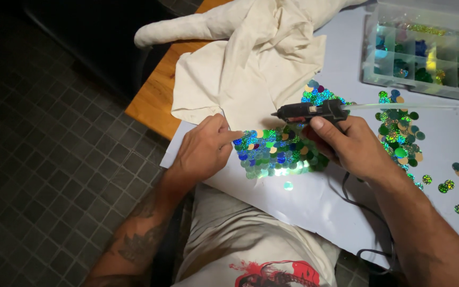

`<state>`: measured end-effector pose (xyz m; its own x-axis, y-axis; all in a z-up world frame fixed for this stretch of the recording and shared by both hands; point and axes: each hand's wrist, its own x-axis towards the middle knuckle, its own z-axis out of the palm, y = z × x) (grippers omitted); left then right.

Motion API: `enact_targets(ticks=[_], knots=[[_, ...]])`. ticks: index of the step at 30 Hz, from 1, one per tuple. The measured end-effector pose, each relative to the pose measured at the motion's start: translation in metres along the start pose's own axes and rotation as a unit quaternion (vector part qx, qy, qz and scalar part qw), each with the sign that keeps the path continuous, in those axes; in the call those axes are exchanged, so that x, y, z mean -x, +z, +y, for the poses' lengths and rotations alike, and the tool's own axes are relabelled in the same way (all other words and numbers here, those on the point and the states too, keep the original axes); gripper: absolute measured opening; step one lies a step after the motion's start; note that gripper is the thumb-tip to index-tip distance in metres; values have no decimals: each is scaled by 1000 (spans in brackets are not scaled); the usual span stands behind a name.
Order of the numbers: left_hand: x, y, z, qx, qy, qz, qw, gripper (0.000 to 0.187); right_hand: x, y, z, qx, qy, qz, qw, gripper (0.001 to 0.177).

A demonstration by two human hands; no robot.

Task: Applying sequins to a garment using a hot glue gun.

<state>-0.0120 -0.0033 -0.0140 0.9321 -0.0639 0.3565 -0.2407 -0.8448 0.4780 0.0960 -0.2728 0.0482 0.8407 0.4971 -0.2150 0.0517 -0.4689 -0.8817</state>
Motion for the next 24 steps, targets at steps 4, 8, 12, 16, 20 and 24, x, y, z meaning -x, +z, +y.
enact_targets(ticks=[4,8,12,16,20,24], knots=[[6,17,-18,-40,58,19,997,28,-1,1,-7,-1,5,-5,1000,67],[11,28,-26,-89,92,30,991,31,3,3,-12,-19,-7,-15,1000,66],[9,24,-23,-102,103,25,989,29,5,5,-21,-31,-10,-13,999,65],[8,16,-20,-115,98,0,989,29,5,4,-20,-15,-11,-18,1000,68],[6,3,-11,-68,52,-25,996,22,4,-1,4,-36,-5,-6,999,64],[4,0,-8,-87,30,4,996,18,17,-1,-34,-11,-9,3,1000,64]])
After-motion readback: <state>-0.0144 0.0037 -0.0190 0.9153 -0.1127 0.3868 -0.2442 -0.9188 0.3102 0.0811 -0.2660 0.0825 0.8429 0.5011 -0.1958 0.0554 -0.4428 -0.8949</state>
